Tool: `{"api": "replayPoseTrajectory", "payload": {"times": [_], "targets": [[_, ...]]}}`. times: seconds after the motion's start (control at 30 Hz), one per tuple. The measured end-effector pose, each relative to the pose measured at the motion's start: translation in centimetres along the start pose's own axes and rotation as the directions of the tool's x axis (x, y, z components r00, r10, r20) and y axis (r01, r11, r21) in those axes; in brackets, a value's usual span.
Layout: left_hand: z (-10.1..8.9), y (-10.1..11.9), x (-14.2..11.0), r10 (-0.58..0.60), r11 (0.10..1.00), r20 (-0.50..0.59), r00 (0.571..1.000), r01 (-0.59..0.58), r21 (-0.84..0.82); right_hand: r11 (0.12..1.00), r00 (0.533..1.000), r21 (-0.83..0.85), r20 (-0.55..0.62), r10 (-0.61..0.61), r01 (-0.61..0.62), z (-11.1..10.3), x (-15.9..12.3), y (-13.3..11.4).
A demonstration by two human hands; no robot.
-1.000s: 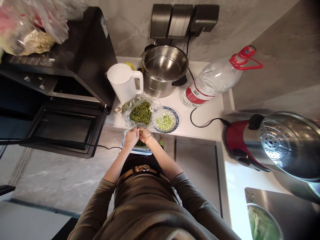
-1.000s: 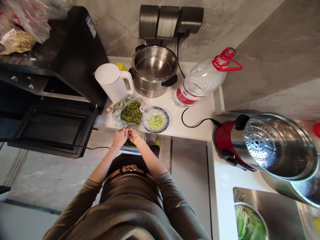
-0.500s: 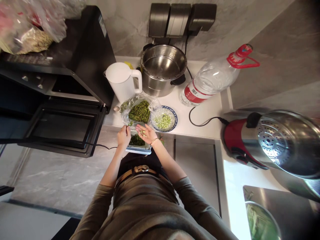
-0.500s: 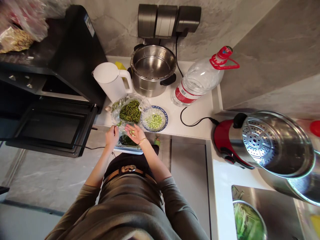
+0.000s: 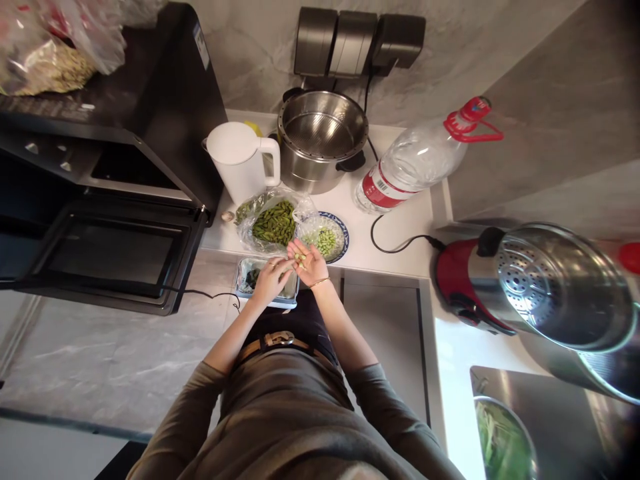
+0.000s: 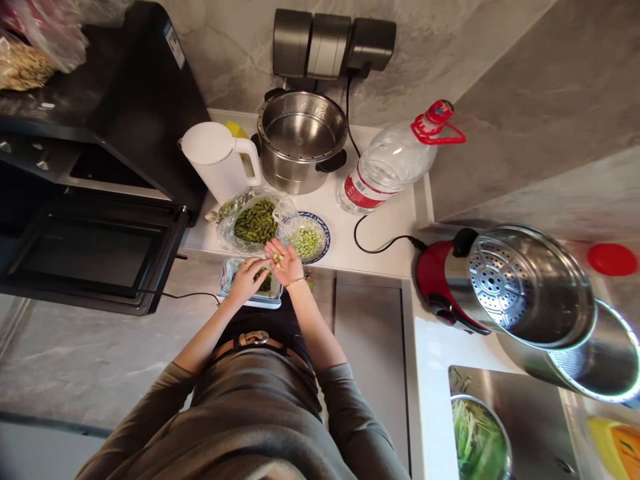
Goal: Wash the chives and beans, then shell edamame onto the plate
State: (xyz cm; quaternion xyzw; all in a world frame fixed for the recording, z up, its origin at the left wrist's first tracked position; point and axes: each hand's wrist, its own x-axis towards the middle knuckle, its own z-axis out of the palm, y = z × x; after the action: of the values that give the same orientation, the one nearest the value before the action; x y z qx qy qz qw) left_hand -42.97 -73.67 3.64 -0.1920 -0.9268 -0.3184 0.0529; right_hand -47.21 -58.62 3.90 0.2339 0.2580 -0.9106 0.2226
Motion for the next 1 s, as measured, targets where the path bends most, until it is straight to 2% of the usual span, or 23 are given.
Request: {"api": "replayPoseTrajectory", "payload": {"times": [0.1, 0.2, 0.3, 0.43, 0.57, 0.73, 0.8, 0.87, 0.9, 0.93, 1.0], "targets": [[-0.1, 0.5, 1.6, 0.172, 0.984, 0.075, 0.982, -0.168, -0.065, 0.994, 0.999, -0.106, -0.037, 0.010, -0.014, 0.0, 0.3, 0.5], [-0.2, 0.2, 2.0, 0.209, 0.976, 0.141, 0.968, -0.198, -0.089, 0.978, 0.996, -0.192, -0.050, 0.072, -0.081, 0.2, 0.2, 0.6], [-0.1, -0.3, 1.7, 0.173, 0.981, 0.149, 0.974, -0.157, -0.111, 0.959, 0.989, -0.241, -0.025, 0.148, -0.149, 0.3, 0.1, 0.6], [0.1, -0.7, 1.2, 0.110, 0.986, 0.103, 0.989, -0.096, -0.135, 0.965, 0.983, -0.196, 0.023, 0.180, -0.172, 0.4, 0.3, 1.1], [0.0, -0.6, 1.2, 0.026, 0.989, 0.010, 1.000, -0.025, -0.149, 0.982, 0.989, -0.134, 0.047, 0.143, -0.136, 0.3, 0.8, 1.8], [-1.0, -0.5, 1.0, -0.140, 0.976, -0.130, 0.982, 0.115, -0.184, 0.991, 0.991, -0.034, -0.023, 0.128, -0.129, 0.5, 1.2, 2.0], [-1.4, -1.1, 0.4, -0.233, 0.956, -0.117, 0.965, 0.205, -0.208, 0.999, 0.997, -0.013, -0.064, 0.050, -0.051, 0.5, 1.1, 1.1], [-1.5, -1.9, -0.5, -0.313, 0.933, 0.015, 0.950, 0.310, -0.181, 0.993, 0.985, -0.038, -0.129, -0.117, 0.113, 0.3, 0.9, -0.4], [-1.4, -2.4, -0.9, -0.345, 0.925, 0.107, 0.933, 0.357, -0.131, 0.973, 0.959, -0.084, -0.168, -0.229, 0.217, 0.2, 0.9, -1.3], [-1.2, -2.8, -1.3, -0.376, 0.918, 0.196, 0.906, 0.393, -0.057, 0.932, 0.913, -0.150, -0.201, -0.356, 0.330, 0.0, 0.9, -2.3], [-0.6, -3.4, -1.8, -0.441, 0.897, 0.331, 0.834, 0.425, 0.124, 0.791, 0.775, -0.335, -0.217, -0.594, 0.512, -0.5, 1.0, -4.2]]}}
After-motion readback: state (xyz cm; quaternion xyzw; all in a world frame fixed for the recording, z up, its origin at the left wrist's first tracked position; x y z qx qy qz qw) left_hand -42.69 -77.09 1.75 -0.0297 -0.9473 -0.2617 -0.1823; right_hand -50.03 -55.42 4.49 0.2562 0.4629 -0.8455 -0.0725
